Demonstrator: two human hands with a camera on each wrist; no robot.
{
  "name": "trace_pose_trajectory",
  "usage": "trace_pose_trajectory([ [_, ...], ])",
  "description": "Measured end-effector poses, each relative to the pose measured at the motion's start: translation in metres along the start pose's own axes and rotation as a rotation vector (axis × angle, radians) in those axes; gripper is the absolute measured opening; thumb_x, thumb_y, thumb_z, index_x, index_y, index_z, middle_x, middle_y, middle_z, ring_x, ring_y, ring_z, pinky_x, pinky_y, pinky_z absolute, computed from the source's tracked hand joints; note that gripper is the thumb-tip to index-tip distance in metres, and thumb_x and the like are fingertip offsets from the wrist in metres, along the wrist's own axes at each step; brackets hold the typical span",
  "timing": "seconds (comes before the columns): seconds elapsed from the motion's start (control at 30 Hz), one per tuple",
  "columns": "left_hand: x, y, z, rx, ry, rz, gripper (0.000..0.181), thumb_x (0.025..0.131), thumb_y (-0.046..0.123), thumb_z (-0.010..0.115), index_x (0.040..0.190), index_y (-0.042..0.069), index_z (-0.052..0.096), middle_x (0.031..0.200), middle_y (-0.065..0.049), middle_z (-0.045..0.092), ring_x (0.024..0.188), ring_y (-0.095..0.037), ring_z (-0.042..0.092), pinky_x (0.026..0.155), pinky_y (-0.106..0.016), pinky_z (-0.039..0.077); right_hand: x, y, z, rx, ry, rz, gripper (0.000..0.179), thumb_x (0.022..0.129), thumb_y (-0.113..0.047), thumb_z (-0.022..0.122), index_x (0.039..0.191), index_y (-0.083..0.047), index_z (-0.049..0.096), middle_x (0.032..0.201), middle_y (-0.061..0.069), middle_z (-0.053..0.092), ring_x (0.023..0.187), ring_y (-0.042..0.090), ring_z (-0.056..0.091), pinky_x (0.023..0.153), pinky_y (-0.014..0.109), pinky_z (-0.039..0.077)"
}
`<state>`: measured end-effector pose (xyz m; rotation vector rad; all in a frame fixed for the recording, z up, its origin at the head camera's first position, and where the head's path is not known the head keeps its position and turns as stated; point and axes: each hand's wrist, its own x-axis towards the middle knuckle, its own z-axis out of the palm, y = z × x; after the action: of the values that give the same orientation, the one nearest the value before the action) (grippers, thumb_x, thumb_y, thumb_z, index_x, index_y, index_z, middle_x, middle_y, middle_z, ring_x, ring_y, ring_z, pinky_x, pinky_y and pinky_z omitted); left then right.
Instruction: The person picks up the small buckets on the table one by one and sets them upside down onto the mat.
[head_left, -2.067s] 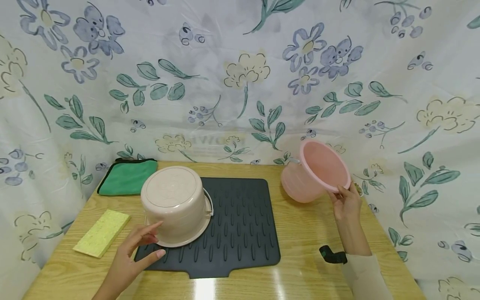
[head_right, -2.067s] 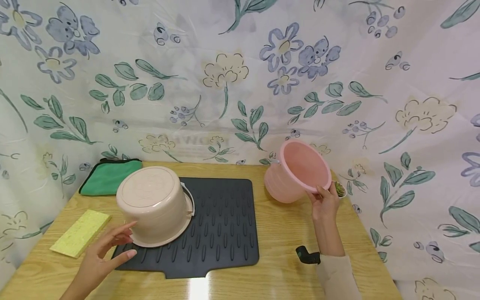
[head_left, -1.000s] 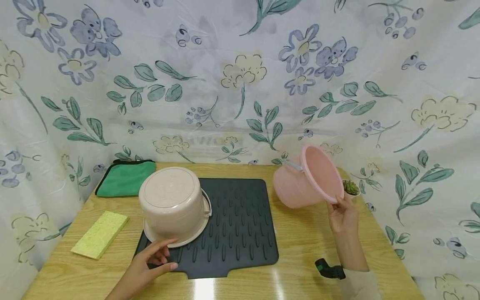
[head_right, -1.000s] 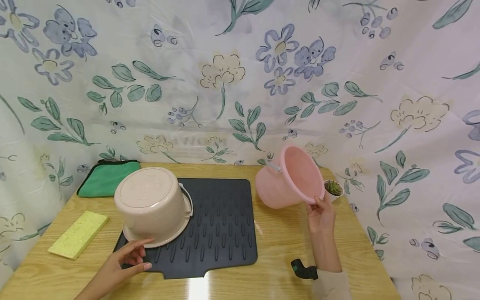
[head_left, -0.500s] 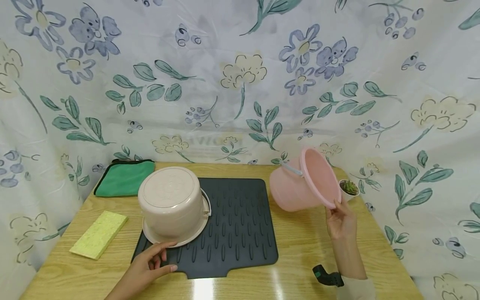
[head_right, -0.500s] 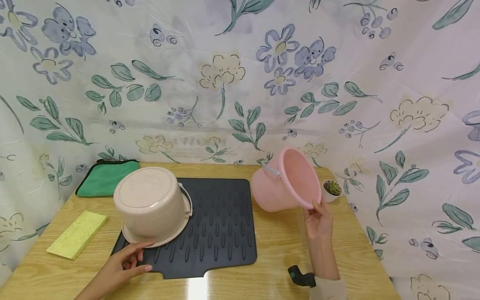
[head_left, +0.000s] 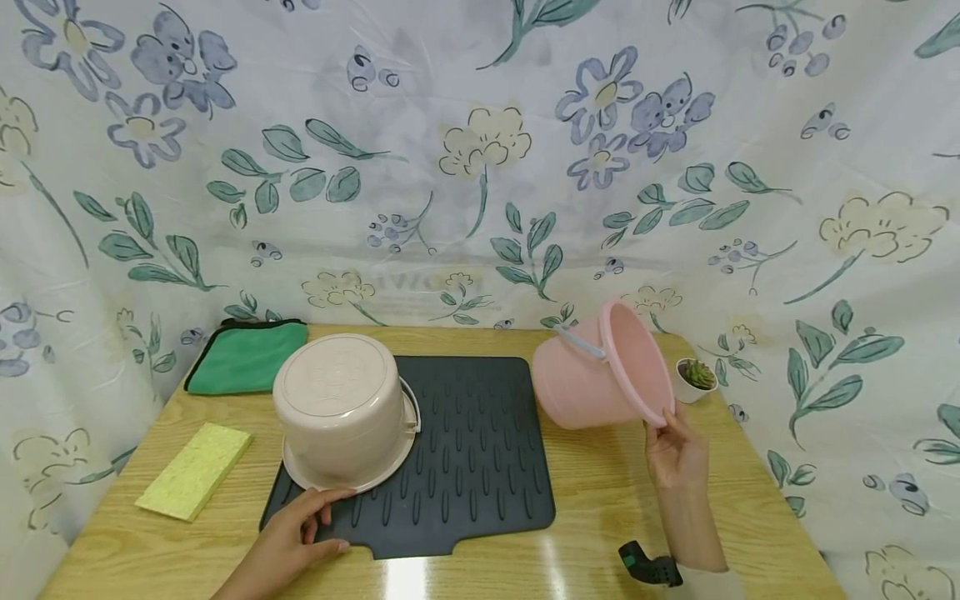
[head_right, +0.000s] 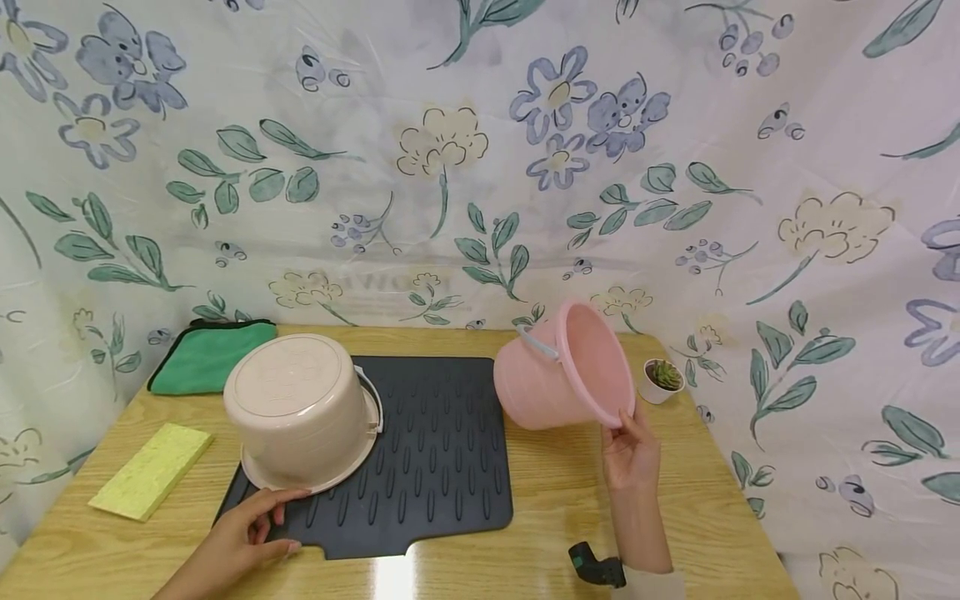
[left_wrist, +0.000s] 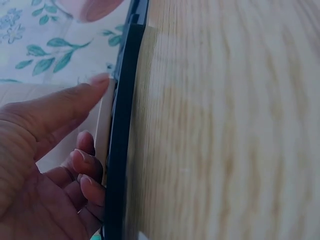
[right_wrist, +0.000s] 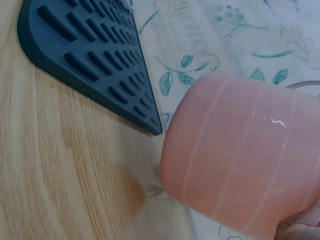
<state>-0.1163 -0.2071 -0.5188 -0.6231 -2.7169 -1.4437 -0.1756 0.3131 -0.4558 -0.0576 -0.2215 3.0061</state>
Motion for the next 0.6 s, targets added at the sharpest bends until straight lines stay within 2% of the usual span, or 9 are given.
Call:
trace_pose_trajectory([
  [0.17,0.001,-0.001,0.000,0.066,-0.033,-0.031,0.054,0.077,0.023,0.084,0.126,0.010,0.064,0.089,0.004,0.045,0.061,0.002,0.037,0.052,-0.021,0.037,-0.003,0.001,-0.002,0.023,-0.006,0.016,0.032,0.102,0.008,0.037,0.125,0.007,0.058,0.106,0.022,0.063,0.085,0.033,0.067,0.076,0.038,0.060],
  [0.3,0.001,0.001,0.000,0.108,-0.062,-0.065,0.053,0.079,0.027,0.083,0.126,0.013,0.064,0.090,0.004,0.046,0.063,0.002,0.037,0.054,-0.021,0.035,-0.005,0.002,-0.004,0.051,-0.053,0.036,0.033,0.103,0.006,0.034,0.124,0.010,0.059,0.104,0.025,0.064,0.088,0.036,0.068,0.078,0.039,0.059],
  [0.4,0.001,0.002,0.000,0.126,-0.070,-0.077,0.052,0.080,0.028,0.082,0.126,0.014,0.064,0.090,0.004,0.046,0.063,0.002,0.036,0.054,-0.021,0.035,-0.007,0.004,-0.004,0.065,-0.074,0.044,0.035,0.104,0.005,0.031,0.124,0.012,0.059,0.104,0.027,0.065,0.090,0.038,0.068,0.079,0.040,0.059],
  [0.6,0.001,0.005,0.000,0.136,-0.082,-0.116,0.050,0.082,0.031,0.081,0.127,0.015,0.065,0.090,0.003,0.046,0.063,0.001,0.036,0.055,-0.021,0.034,-0.011,0.005,-0.004,0.090,-0.058,0.060,0.036,0.104,0.003,0.031,0.124,0.011,0.060,0.107,0.026,0.064,0.092,0.038,0.067,0.082,0.037,0.058],
])
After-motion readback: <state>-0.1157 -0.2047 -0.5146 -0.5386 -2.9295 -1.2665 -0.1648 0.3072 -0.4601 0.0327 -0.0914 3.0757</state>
